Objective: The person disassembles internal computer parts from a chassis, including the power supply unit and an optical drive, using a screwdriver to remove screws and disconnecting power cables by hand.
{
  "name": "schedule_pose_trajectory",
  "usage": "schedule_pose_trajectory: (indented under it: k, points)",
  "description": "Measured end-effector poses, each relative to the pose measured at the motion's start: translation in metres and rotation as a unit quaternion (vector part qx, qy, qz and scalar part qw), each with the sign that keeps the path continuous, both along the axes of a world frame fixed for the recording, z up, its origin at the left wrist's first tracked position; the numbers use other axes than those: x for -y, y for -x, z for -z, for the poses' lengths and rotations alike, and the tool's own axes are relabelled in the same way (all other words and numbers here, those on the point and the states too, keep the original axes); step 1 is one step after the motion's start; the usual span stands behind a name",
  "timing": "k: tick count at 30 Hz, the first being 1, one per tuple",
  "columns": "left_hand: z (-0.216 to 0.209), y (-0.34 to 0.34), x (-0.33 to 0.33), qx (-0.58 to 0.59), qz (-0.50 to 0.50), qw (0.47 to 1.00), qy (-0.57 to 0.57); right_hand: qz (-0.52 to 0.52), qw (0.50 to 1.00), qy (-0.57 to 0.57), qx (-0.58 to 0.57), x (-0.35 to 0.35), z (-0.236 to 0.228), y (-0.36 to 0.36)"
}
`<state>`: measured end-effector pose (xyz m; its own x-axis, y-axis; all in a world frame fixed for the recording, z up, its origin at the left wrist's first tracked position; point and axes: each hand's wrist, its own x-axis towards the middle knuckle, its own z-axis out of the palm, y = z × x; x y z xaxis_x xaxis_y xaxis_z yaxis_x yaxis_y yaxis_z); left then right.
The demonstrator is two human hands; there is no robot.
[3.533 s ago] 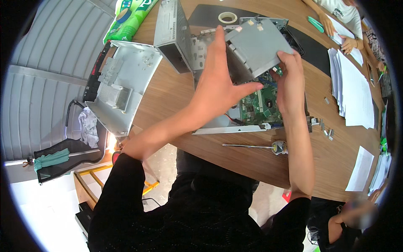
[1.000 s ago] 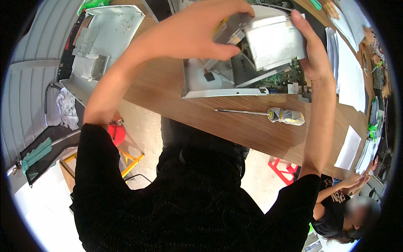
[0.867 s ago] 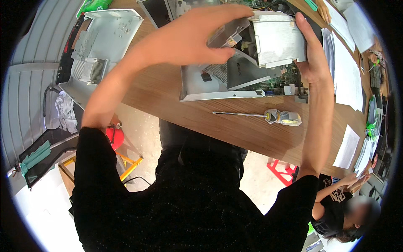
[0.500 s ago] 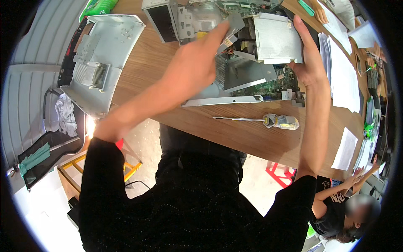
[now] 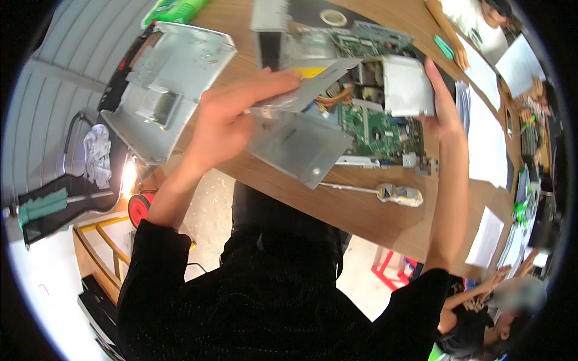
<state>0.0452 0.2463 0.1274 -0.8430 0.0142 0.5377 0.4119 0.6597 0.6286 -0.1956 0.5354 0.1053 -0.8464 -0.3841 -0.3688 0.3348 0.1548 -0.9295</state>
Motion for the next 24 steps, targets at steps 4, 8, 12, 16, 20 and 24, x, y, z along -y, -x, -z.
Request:
schedule_pose_trajectory:
  k: [4, 8, 12, 16, 20, 24]
  points:
    - [0.007, -0.040, 0.032, 0.120, -0.180, 0.970, -0.108, 0.053, 0.997, 0.049, 0.025, -0.009, 0.005, -0.017]
    - [0.029, -0.071, 0.060, -0.025, -0.126, 0.913, -0.386, 0.047, 0.995, 0.079, -0.036, -0.021, 0.029, -0.032]
    - [0.018, -0.099, 0.062, -0.103, -0.131, 0.937, -0.308, -0.027, 0.973, 0.025, -0.228, -0.018, 0.062, -0.061]
    - [-0.002, -0.091, 0.057, -0.080, -0.084, 0.969, -0.216, -0.063, 0.924, -0.045, -0.374, -0.022, 0.072, -0.081]
    - [0.005, -0.082, 0.058, -0.127, -0.039, 0.980, -0.148, -0.118, 0.910, -0.061, -0.393, -0.014, 0.060, -0.102]
    - [0.012, -0.075, 0.064, -0.212, 0.043, 0.973, -0.084, -0.178, 0.910, -0.041, -0.372, -0.024, 0.058, -0.111]
